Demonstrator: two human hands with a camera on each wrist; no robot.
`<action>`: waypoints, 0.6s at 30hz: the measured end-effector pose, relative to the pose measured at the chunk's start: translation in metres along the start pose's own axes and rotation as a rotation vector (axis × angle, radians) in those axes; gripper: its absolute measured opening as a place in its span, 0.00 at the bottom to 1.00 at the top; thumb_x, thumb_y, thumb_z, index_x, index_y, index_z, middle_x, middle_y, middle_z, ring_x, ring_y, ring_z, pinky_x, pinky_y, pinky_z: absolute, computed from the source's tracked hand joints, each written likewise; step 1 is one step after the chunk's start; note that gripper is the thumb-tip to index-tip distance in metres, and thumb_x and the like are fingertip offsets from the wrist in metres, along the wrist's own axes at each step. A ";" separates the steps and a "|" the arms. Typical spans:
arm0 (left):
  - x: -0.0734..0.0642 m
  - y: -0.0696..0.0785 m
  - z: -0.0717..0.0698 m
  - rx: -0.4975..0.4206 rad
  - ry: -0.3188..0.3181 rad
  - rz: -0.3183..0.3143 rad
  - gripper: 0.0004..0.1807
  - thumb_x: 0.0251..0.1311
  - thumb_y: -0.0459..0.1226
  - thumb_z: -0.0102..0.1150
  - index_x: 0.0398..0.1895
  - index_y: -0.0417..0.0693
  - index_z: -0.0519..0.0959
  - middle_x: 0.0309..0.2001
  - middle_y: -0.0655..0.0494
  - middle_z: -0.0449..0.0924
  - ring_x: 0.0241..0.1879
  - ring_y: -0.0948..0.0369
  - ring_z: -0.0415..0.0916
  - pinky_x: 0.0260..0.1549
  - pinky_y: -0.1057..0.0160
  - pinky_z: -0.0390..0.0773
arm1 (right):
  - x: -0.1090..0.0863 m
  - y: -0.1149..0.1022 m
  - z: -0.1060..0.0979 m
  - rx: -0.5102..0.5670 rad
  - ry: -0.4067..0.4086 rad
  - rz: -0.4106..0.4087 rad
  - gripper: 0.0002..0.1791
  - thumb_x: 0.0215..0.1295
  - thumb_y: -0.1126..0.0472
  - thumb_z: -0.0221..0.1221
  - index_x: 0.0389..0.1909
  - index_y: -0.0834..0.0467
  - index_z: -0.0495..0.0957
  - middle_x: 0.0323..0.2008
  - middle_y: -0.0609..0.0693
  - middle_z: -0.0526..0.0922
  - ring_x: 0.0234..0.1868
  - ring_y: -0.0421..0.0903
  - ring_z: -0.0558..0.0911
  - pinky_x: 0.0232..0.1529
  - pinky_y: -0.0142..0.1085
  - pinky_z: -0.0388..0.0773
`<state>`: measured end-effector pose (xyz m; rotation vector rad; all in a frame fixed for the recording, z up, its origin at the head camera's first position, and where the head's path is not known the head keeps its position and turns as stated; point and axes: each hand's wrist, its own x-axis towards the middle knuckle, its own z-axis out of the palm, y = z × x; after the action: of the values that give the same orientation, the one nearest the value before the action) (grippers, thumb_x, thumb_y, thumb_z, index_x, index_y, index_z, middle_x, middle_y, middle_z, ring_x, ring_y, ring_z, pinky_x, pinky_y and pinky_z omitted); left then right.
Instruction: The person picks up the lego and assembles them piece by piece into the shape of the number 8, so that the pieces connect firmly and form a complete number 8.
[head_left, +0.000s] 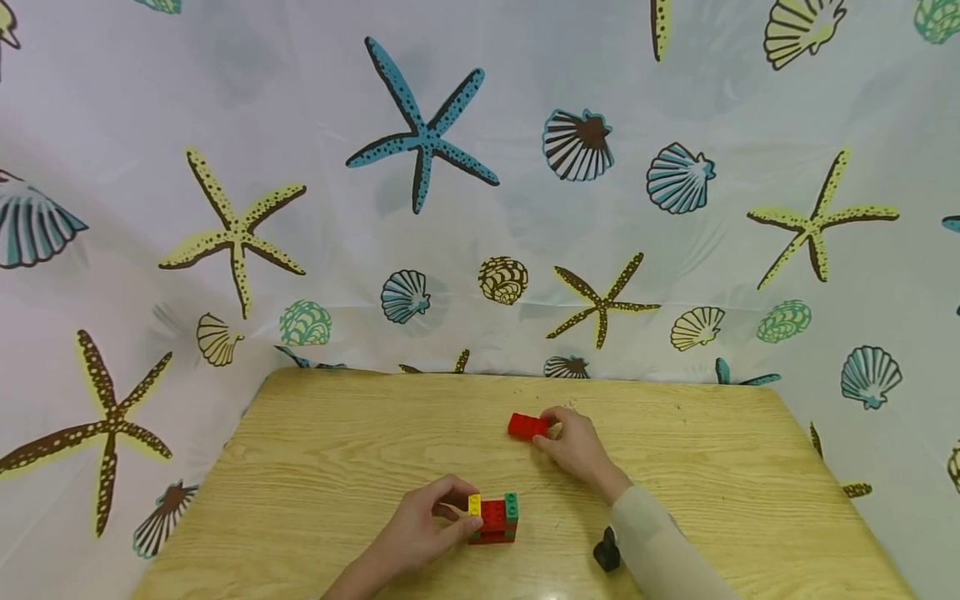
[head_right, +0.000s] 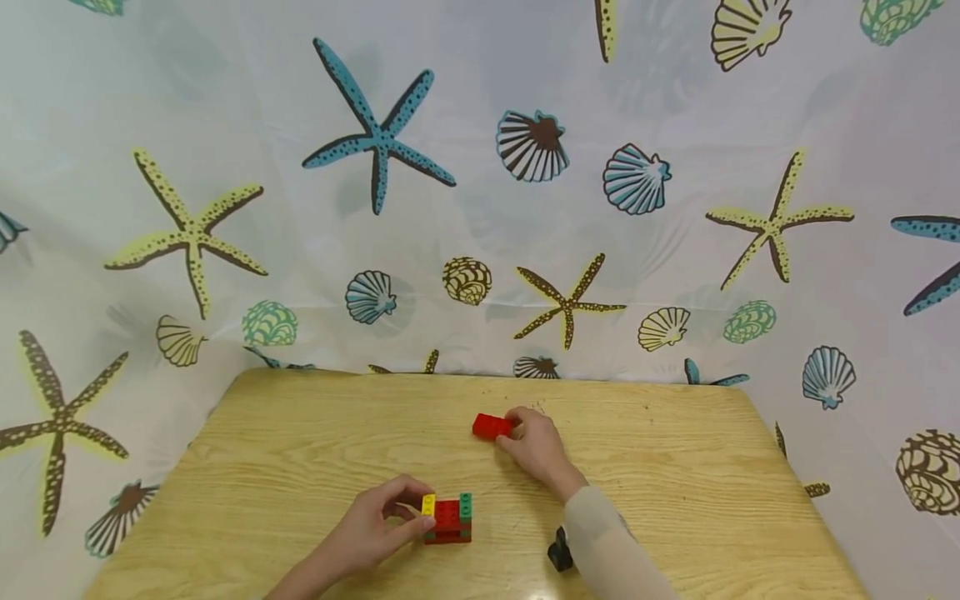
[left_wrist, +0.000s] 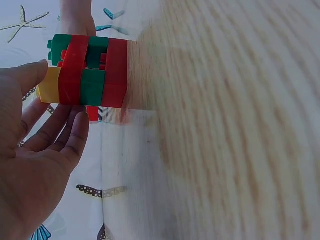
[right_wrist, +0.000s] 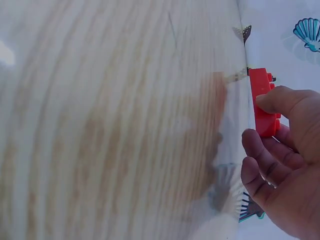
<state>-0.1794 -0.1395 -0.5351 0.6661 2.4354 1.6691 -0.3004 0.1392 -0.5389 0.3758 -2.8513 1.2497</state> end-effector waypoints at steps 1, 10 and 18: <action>0.000 0.000 0.000 -0.001 0.000 0.001 0.18 0.70 0.43 0.69 0.56 0.46 0.81 0.50 0.51 0.86 0.47 0.60 0.84 0.48 0.65 0.84 | -0.002 -0.002 -0.001 0.007 -0.004 0.000 0.18 0.68 0.62 0.69 0.56 0.62 0.82 0.53 0.56 0.86 0.29 0.41 0.76 0.31 0.33 0.75; 0.000 0.001 0.000 0.002 0.003 0.013 0.19 0.69 0.43 0.69 0.56 0.42 0.81 0.51 0.51 0.86 0.49 0.57 0.84 0.47 0.65 0.85 | -0.019 -0.022 -0.009 0.046 -0.027 -0.057 0.18 0.69 0.60 0.69 0.57 0.59 0.81 0.52 0.53 0.85 0.27 0.42 0.76 0.28 0.32 0.74; 0.001 0.002 0.000 0.008 -0.007 -0.005 0.18 0.69 0.43 0.69 0.56 0.45 0.81 0.50 0.51 0.86 0.47 0.58 0.85 0.48 0.65 0.85 | -0.036 -0.037 -0.014 0.029 -0.028 -0.140 0.19 0.67 0.59 0.71 0.56 0.59 0.82 0.48 0.53 0.86 0.28 0.40 0.76 0.28 0.30 0.75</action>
<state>-0.1796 -0.1387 -0.5333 0.6657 2.4382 1.6529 -0.2585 0.1331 -0.5063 0.5869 -2.7751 1.2715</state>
